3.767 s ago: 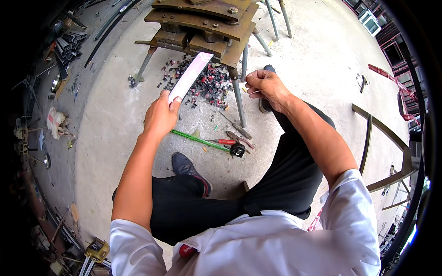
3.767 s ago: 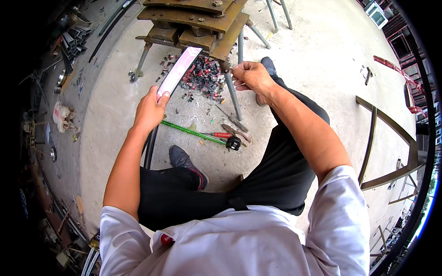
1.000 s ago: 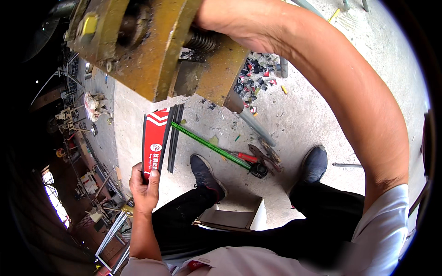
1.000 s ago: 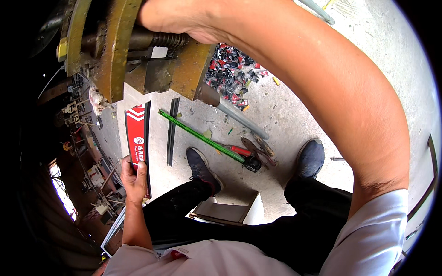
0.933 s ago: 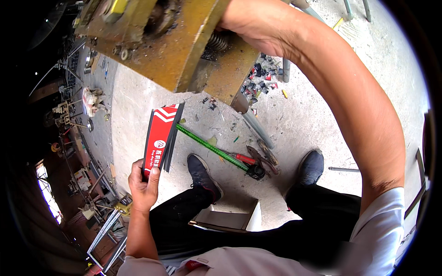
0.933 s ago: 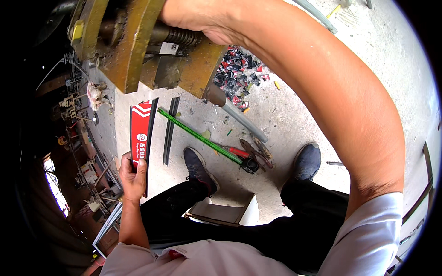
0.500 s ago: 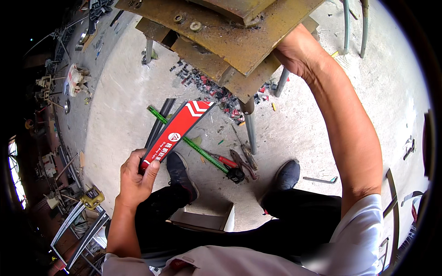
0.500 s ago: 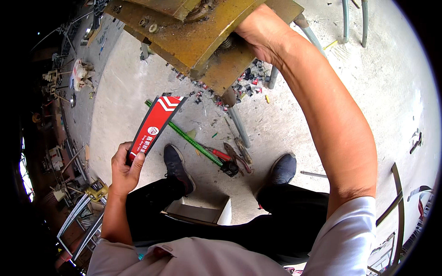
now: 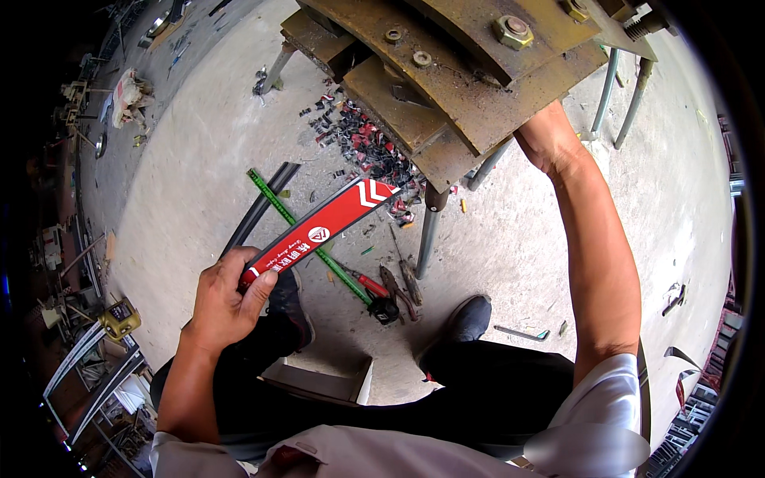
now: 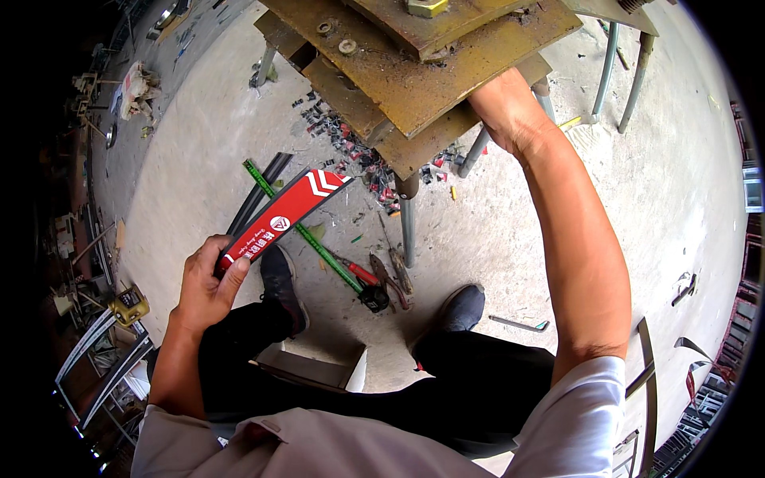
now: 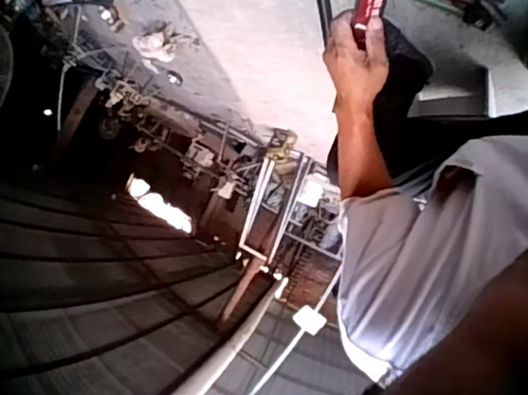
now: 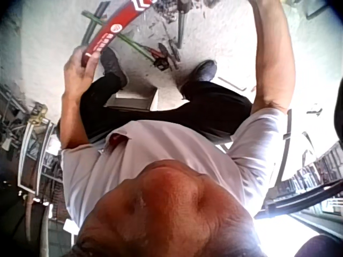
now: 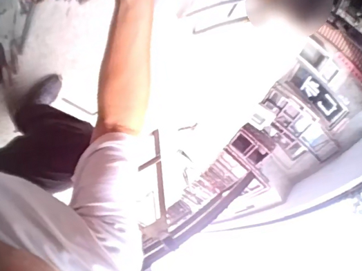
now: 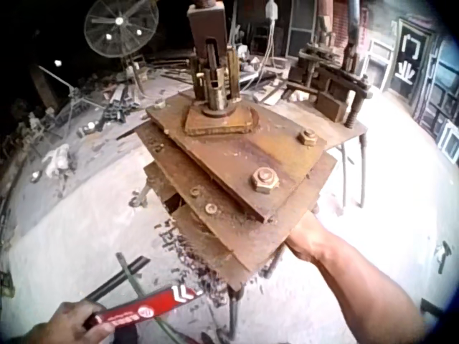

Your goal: The person sits on the floor and assembles a long metal profile by inserting a black rubber seal into its groove. They use a metal bending machine to curve the profile and wear gloves while handling the components.

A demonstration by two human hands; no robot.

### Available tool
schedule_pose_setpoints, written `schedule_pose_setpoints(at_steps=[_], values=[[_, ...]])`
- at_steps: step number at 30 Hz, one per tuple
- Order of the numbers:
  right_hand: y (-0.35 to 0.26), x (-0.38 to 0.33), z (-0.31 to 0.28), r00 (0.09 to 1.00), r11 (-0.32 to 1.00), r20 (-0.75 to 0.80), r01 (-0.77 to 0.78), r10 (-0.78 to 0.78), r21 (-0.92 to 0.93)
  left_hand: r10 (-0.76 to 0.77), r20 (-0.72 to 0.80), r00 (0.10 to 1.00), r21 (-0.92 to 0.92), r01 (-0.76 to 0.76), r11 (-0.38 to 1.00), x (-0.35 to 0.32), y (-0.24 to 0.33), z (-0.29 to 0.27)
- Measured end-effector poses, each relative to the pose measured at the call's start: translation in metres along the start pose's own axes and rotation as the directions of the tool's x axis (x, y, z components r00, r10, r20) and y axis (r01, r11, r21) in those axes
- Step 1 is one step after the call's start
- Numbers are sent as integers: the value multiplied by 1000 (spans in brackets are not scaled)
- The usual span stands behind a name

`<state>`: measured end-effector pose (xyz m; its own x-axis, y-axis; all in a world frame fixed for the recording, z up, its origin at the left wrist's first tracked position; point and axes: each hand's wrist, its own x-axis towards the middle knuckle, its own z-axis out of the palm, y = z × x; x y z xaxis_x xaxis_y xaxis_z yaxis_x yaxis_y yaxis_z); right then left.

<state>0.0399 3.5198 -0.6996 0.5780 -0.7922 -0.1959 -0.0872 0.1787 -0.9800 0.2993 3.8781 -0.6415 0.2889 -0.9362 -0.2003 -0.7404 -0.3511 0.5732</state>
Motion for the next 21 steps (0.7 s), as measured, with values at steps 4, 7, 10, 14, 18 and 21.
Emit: schedule_pose_setpoints(at_steps=[4,7,10,14,18,21], values=[[5,4,-9,1000,998,2,6,-6,-69,-63,30,998,-22,63,998,2,6,-4],[6,3,-6,1000,1000,-13,-3,3,-26,-56,38,998,-15,57,998,0,1,-5],[6,4,-8,999,1000,-37,-20,20,7,-41,15,999,-8,41,999,0,-7,-4],[6,3,-9,999,998,-48,-23,26,58,-81,7,997,-34,81,996,2,-7,-4],[15,17,-29,997,945,20,74,-72,-318,-76,-3,997,-47,76,996,5,-5,-5],[13,10,-26,999,980,-20,39,-43,-194,-80,-4,997,-52,80,995,5,-6,-5]])
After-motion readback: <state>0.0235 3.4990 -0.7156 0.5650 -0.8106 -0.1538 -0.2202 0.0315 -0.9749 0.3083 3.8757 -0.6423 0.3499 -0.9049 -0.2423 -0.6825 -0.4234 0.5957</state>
